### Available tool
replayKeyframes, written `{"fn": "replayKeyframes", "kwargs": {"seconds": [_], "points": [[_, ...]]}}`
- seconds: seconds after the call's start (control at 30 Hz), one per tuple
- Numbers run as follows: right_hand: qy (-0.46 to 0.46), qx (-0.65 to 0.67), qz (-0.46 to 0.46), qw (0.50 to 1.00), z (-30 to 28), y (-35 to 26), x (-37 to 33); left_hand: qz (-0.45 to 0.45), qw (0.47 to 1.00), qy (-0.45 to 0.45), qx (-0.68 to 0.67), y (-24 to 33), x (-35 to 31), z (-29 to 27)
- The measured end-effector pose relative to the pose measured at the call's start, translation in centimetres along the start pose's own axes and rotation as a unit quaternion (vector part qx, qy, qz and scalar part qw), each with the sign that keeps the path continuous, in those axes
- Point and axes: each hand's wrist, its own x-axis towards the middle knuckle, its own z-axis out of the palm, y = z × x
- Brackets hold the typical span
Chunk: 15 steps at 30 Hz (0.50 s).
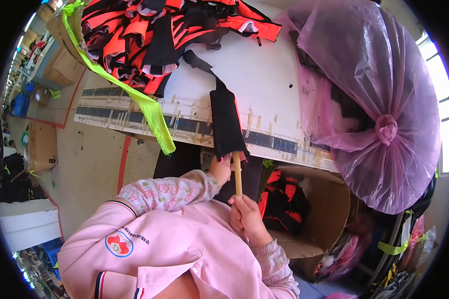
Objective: Manually folding and organizing life vest components for assembly.
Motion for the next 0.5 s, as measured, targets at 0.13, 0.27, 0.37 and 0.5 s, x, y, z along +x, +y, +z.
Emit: {"fn": "replayKeyframes", "kwargs": {"seconds": [0.13, 0.27, 0.37, 0.5], "points": [[0.062, 0.036, -0.002, 0.997, 0.3, 1.0, -0.5, 0.002, 0.997, -0.021, -0.070, -0.2, 0.0, -0.2], [0.089, 0.045, -0.027, 0.995, 1.1, -0.2, 2.3, 0.025, 0.993, -0.066, -0.092, -1.0, 0.8, -0.3], [0.050, 0.082, -0.062, 0.993, 1.0, -2.0, 5.4, 0.025, 0.993, -0.061, -0.099, -1.5, 0.5, -0.6], [0.016, 0.086, -0.072, 0.994, 1.7, -2.0, 6.8, 0.007, 0.995, -0.084, -0.058, -0.9, 0.7, -1.5]]}}
